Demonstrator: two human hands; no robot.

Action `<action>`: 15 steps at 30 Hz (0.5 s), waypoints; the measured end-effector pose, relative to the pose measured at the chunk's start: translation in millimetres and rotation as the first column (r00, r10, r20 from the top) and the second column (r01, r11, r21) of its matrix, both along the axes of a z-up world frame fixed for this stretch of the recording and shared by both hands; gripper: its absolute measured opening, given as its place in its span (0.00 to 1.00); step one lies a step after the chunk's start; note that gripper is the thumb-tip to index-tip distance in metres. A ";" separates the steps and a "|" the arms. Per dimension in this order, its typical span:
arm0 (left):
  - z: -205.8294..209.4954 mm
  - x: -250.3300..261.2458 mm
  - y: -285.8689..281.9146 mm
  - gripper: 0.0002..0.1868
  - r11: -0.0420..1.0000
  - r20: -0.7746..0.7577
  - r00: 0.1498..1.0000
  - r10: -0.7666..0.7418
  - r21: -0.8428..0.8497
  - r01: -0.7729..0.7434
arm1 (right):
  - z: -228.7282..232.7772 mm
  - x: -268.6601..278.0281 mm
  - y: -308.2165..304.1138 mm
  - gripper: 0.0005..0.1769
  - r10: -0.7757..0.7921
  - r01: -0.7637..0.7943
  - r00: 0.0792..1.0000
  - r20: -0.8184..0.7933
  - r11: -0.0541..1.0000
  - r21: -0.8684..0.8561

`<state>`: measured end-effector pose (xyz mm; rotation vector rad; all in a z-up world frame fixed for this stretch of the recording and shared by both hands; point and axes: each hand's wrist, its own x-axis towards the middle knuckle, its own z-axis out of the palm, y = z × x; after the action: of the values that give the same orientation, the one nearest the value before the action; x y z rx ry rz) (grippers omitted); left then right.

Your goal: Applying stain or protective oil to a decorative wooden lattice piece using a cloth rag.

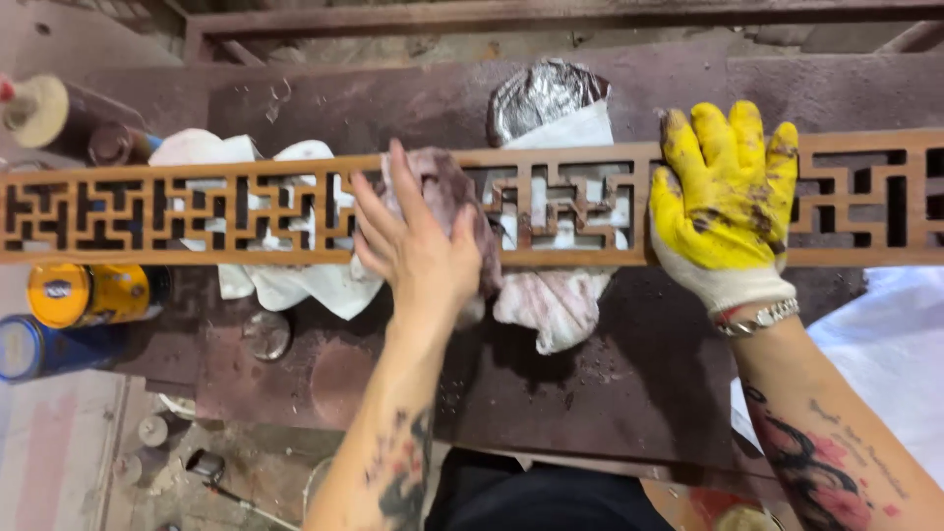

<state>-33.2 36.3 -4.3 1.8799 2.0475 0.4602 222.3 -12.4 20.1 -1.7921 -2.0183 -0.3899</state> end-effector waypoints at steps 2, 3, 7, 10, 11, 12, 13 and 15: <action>1.8 2.7 12.9 0.54 0.998 0.004 1.000 0.007 0.070 -0.008 | -1.5 -0.5 -1.8 0.28 -0.001 0.001 1.000 0.005 1.000 -0.021; 6.3 6.1 23.8 0.56 0.998 0.009 0.998 0.059 0.013 -0.059 | -5.5 0.3 -2.6 0.28 0.000 -0.001 1.000 -0.018 1.000 -0.008; 12.3 7.6 31.2 0.54 0.995 0.005 0.996 0.086 -0.041 -0.086 | 0.5 -0.3 -1.4 0.28 -0.010 0.010 1.000 0.027 1.000 -0.007; 28.0 -2.0 0.6 0.55 0.991 0.103 0.994 0.021 -0.136 -0.007 | -7.7 2.4 -1.4 0.30 -0.036 0.035 0.999 -0.012 0.999 -0.024; 23.7 -3.4 1.9 0.55 0.991 0.106 0.994 0.011 -0.131 0.003 | -5.5 1.2 0.2 0.30 -0.045 0.045 0.999 -0.009 0.999 -0.019; 18.0 -4.0 1.5 0.56 0.996 0.066 0.998 0.017 -0.085 -0.012 | -3.9 0.7 0.1 0.29 -0.032 0.032 0.999 -0.014 0.999 -0.006; 12.0 -5.7 0.4 0.57 0.999 0.026 0.999 0.025 -0.037 -0.024 | -2.7 -0.8 -0.5 0.29 -0.020 0.020 1.000 -0.019 1.000 0.006; 9.1 5.6 21.7 0.56 0.998 0.001 0.998 0.060 -0.026 -0.060 | -8.2 3.3 -2.2 0.29 -0.019 0.018 1.000 -0.010 1.000 -0.006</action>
<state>-27.6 58.0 4.9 1.8069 2.1034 0.4483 225.6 -14.6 11.8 -1.8140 -1.9994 -0.3797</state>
